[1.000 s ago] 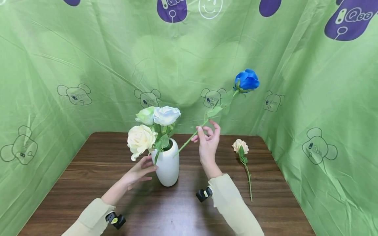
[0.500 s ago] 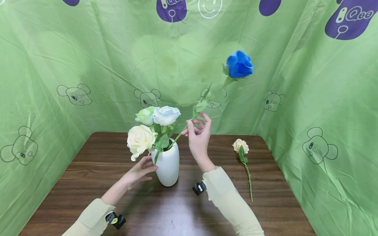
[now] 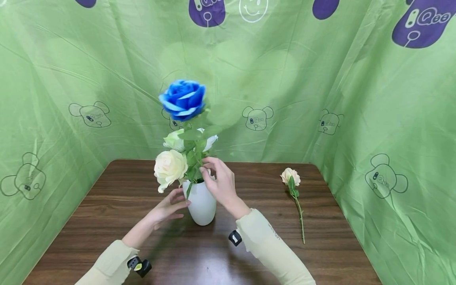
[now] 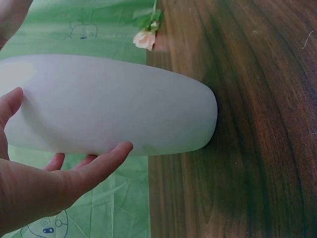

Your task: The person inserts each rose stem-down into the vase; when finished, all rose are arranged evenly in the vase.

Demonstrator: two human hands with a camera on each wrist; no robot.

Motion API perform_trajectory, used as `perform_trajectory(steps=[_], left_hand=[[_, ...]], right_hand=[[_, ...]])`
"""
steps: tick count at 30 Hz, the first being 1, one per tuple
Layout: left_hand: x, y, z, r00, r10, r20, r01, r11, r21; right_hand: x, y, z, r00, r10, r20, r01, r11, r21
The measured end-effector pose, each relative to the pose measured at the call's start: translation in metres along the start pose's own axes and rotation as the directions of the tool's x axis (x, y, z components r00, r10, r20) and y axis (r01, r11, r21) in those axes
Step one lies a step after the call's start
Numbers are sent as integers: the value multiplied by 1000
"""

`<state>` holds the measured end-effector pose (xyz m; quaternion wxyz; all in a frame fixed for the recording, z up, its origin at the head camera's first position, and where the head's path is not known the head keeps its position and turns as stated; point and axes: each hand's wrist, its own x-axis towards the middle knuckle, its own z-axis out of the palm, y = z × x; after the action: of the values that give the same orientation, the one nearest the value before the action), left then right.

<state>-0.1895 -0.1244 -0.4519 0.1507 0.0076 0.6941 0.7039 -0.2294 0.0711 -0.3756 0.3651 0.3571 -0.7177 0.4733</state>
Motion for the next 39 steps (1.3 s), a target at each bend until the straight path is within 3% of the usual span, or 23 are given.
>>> perform_trajectory(steps=[5, 10, 13, 19, 26, 32, 35, 39], left_hand=[[0, -1, 0, 1000, 8, 2, -8, 1000, 0], [0, 0, 0, 1000, 13, 8, -13, 1000, 1], [-7, 10, 3, 1000, 6, 19, -6, 1000, 3], [-3, 4, 1, 1000, 0, 20, 0, 1000, -9], [-1, 0, 1, 1000, 6, -6, -6, 1000, -9], [0, -1, 1, 1000, 9, 1, -9, 1000, -1], [0, -1, 0, 1000, 9, 2, -9, 1000, 0], [0, -2, 0, 1000, 5, -4, -5, 1000, -3]], right_hand=[[-12, 1, 3, 997, 63, 43, -57, 991, -119], [-18, 1, 2, 992, 92, 81, -80, 986, -145], [-18, 1, 3, 989, 116, 86, -99, 978, -183], [-20, 0, 2, 986, 144, 83, -124, 969, -213], [-16, 0, -2, 993, 114, 15, -111, 986, -120], [6, -12, -11, 984, 162, -81, -161, 987, 15], [22, -25, -16, 971, 232, -65, -223, 968, 118], [43, -39, -20, 936, 344, 71, -351, 904, 245]])
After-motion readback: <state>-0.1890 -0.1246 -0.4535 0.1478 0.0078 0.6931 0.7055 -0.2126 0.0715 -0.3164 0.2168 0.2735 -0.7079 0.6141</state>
